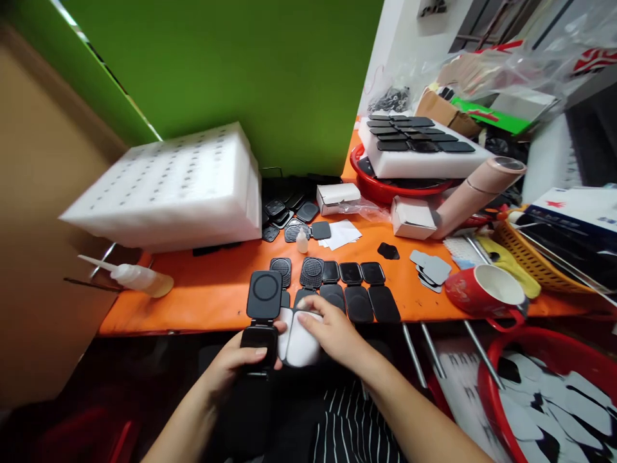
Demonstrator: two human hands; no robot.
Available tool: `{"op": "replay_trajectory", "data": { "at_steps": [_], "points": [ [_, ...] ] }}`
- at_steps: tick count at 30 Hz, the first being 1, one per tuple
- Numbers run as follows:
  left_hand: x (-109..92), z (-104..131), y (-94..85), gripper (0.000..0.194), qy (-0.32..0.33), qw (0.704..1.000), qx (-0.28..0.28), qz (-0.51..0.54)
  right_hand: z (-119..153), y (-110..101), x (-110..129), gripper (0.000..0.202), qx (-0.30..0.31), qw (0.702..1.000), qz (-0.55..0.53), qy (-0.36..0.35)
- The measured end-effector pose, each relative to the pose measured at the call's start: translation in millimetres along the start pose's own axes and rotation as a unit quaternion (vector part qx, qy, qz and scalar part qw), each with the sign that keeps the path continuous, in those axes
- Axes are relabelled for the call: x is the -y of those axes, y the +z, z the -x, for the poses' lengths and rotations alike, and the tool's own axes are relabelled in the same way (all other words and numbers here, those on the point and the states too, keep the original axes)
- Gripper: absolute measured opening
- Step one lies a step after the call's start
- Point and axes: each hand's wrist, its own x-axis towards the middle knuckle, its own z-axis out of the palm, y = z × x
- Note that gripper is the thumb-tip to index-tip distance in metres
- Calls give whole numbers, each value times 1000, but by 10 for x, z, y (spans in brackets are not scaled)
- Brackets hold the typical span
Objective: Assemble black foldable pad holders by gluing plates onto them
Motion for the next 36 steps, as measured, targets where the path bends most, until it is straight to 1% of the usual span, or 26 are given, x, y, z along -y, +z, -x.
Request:
{"op": "replay_trajectory", "data": {
  "at_steps": [2,3,4,5,6,8,9,10,12,13,15,17,18,20,21,22,23,25,27,28,29,31,32,33,35,36],
  "points": [
    [30,14,14,58,17,1000,-23,-1,-18,95,28,24,-129,987,62,-76],
    [44,17,26,57,22,999,-31,-2,-31,117,58,22,-170,975,90,-107],
    [57,17,43,56,23,999,-31,-5,-49,128,96,20,-178,971,103,-125],
    [68,14,64,56,19,999,-24,-11,-74,132,137,19,-152,975,96,-128],
    [80,7,88,55,15,1000,-11,-18,-105,135,179,21,-99,986,69,-115],
    [103,-9,139,55,14,999,8,-30,-181,154,245,26,25,998,-29,-46],
    [115,-14,157,54,17,999,13,-34,-222,171,263,28,70,994,-88,3],
    [125,-10,161,52,19,999,17,-37,-260,192,270,29,92,984,-145,49],
    [140,35,98,49,20,999,7,-46,-323,232,252,29,72,965,-228,103],
    [143,81,16,49,18,998,-9,-56,-346,247,232,29,48,960,-253,105],
    [151,219,-265,49,13,993,-74,-88,-377,259,186,29,12,956,-278,87],
    [186,394,-672,48,15,974,-188,-127,-392,250,149,29,7,956,-283,74],
    [224,481,-898,46,15,962,-232,-145,-395,241,136,30,7,957,-281,74],
    [346,622,-1323,39,-6,931,-310,-194,-397,225,121,32,6,958,-274,80],
    [424,668,-1498,33,-19,907,-353,-229,-395,219,116,33,6,958,-273,85],
    [506,693,-1639,26,-47,878,-392,-269,-393,214,111,33,5,958,-274,88],
    [583,698,-1743,20,-63,866,-406,-284,-389,210,105,34,4,957,-275,89],
    [696,659,-1846,11,-75,846,-426,-311,-377,202,89,33,-3,958,-275,80],
    [719,575,-1825,8,-66,832,-437,-337,-360,193,72,33,-17,961,-268,69],
    [696,525,-1766,8,-55,824,-442,-351,-350,192,66,34,-24,962,-264,68],
    [654,473,-1673,9,-41,818,-445,-364,-337,196,62,34,-29,962,-262,67],
    [540,363,-1373,19,5,820,-434,-373,-303,227,63,34,-30,962,-266,63],
    [478,305,-1172,27,35,834,-408,-370,-280,254,68,33,-28,960,-272,59],
    [421,244,-949,36,83,862,-368,-338,-254,287,75,32,-26,958,-279,55],
    [336,114,-489,46,129,924,-235,-271,-192,353,92,31,-27,955,-291,44],
    [312,51,-282,46,151,941,-166,-253,-158,374,99,31,-24,955,-294,40]
  ]
}}
